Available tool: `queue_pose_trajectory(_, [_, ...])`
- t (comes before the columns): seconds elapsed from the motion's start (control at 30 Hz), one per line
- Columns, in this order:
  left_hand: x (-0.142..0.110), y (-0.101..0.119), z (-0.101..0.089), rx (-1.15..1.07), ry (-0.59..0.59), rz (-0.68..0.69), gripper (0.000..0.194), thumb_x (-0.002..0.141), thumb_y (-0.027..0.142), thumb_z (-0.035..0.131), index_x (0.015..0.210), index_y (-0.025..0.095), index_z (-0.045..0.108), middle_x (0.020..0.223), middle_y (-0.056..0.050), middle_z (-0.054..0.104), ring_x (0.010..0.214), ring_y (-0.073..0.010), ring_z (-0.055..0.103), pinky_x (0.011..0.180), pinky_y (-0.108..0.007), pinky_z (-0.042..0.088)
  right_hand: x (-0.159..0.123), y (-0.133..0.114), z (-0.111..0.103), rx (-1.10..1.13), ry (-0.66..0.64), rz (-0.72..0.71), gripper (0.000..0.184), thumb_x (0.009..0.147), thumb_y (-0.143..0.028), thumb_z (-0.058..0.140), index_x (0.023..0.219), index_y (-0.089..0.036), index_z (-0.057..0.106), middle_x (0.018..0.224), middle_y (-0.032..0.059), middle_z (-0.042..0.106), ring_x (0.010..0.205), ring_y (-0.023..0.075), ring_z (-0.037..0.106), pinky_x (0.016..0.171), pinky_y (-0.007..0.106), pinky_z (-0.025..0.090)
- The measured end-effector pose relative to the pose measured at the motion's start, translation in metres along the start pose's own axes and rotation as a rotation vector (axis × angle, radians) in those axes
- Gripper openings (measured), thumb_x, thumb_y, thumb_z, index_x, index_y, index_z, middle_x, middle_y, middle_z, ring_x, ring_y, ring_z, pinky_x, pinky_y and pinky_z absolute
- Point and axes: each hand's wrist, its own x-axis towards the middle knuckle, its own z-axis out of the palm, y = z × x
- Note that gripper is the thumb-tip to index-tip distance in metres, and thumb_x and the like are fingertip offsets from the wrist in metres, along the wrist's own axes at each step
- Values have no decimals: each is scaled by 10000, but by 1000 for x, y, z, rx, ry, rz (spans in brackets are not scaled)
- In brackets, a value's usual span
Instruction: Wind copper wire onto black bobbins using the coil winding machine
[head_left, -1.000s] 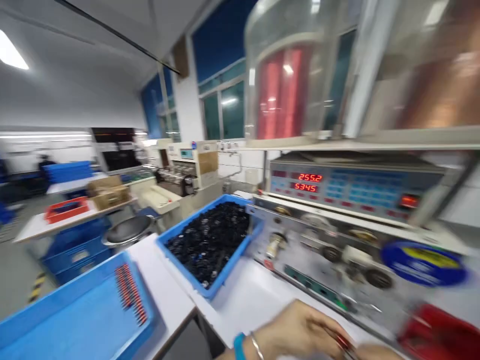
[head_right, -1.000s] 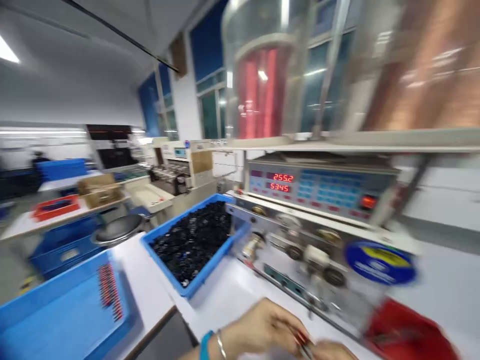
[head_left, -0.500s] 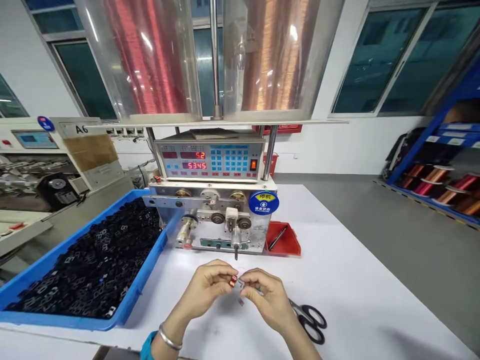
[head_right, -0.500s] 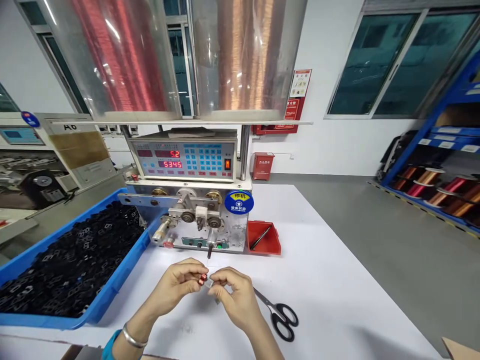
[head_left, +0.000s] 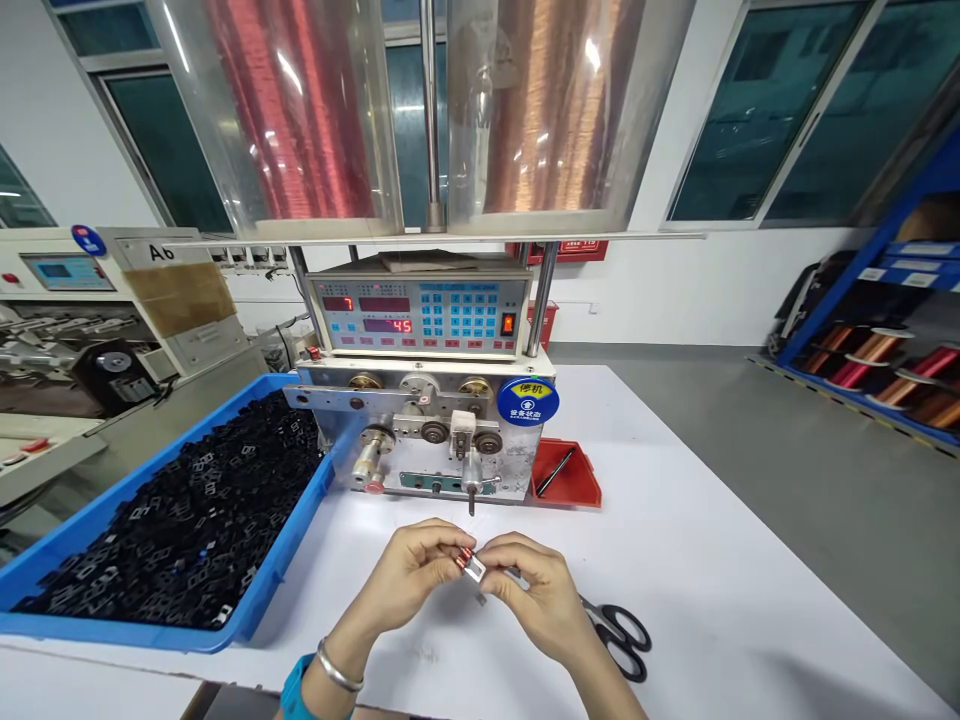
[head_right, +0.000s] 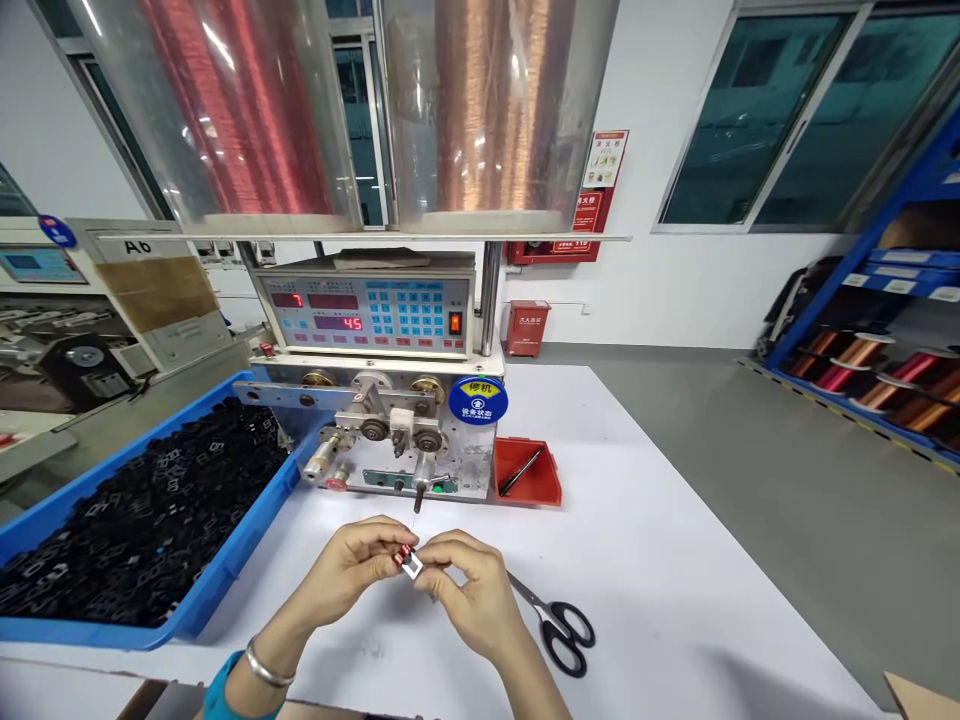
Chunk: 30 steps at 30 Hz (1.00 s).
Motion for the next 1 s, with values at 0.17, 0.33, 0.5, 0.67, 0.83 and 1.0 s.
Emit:
queue_pose_trajectory(0.17, [0,3,1,9,-3,-3,226,700,302,727,898,194,740,867,-55,620,774,-169,601,732,-305,497,-1,-2,-1,-12,-1,-1,55,766,-268,670,778,-242,717,792,44,674,723,168,632,677,284,527])
queue_pose_trajectory(0.33, [0,1,4,-113,-20,-54,248,617,270,795,852,201,753,813,-25,605,722,-146,600,695,-277,490,-1,2,1,172,17,72,228,720,-429,697,807,-220,676,970,89,624,808,196,624,675,308,531])
queue_pose_trajectory(0.5, [3,-2,9,-181,-3,-90,251,587,280,815,817,197,759,764,-9,600,687,-141,603,686,-291,493,3,5,6,420,-146,229,437,708,-569,655,950,-209,600,881,72,653,829,207,633,707,328,518])
queue_pose_trajectory(0.67, [4,0,12,-172,15,-80,274,555,296,830,792,180,755,751,-11,610,692,-150,596,685,-293,475,8,8,9,450,-136,206,409,701,-571,660,832,-190,593,869,68,656,768,184,622,728,329,497])
queue_pose_trajectory(0.83, [4,1,11,-120,19,-81,274,544,304,833,768,171,748,700,3,594,630,-122,540,625,-263,433,14,11,11,491,-145,162,371,708,-539,670,767,-197,539,841,56,645,781,184,621,700,306,485])
queue_pose_trajectory(1.0, [7,2,10,-80,26,-66,270,550,308,826,762,167,737,660,16,563,611,-116,512,608,-258,413,17,14,13,343,-98,75,329,754,-498,631,712,-201,498,782,33,602,726,162,572,649,281,466])
